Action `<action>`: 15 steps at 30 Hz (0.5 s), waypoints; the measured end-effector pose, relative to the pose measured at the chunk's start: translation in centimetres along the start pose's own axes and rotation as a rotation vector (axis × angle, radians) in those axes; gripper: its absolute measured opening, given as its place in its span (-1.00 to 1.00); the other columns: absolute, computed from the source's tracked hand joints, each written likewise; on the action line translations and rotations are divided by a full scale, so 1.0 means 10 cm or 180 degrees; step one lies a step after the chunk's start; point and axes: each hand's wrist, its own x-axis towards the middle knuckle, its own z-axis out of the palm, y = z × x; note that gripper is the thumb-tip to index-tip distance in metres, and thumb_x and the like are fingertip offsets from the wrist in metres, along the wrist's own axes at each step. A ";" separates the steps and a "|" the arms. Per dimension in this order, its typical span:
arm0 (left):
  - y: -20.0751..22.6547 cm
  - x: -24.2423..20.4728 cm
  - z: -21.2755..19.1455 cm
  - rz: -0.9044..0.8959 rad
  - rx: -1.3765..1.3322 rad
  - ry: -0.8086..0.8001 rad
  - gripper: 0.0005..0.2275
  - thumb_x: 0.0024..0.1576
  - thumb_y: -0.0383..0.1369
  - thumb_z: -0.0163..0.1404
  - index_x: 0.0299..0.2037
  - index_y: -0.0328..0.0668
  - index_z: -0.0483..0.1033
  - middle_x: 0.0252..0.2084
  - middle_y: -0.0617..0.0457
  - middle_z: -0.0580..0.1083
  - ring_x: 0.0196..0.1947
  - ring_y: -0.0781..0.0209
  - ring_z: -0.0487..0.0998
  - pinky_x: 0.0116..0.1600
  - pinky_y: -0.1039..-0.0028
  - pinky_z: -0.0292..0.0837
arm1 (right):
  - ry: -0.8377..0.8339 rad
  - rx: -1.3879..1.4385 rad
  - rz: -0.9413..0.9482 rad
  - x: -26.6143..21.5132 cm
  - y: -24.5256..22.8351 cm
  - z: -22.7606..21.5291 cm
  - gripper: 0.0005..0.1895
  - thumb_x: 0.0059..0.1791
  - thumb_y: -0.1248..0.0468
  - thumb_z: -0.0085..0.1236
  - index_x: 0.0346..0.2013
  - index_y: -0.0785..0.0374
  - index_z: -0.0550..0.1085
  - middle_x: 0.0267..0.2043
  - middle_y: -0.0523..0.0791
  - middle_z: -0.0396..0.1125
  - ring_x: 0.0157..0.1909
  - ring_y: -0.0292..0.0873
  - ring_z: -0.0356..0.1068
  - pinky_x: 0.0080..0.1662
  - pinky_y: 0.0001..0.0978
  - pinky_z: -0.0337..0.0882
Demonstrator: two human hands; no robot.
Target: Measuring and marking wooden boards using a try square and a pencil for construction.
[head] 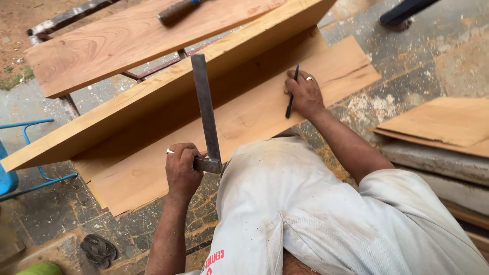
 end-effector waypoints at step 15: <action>0.52 1.51 1.10 -0.1778 -0.3053 -0.2578 -0.72 0.02 -0.49 0.28 -0.14 -0.20 0.45 -0.40 0.16 0.51 -0.37 0.37 0.56 -0.29 0.50 0.46 | 0.0842 0.1265 0.0373 -0.48 -0.04 -1.39 -0.41 0.09 -0.18 0.06 0.13 0.20 0.21 0.24 0.14 0.36 0.42 0.13 0.25 0.41 0.04 0.24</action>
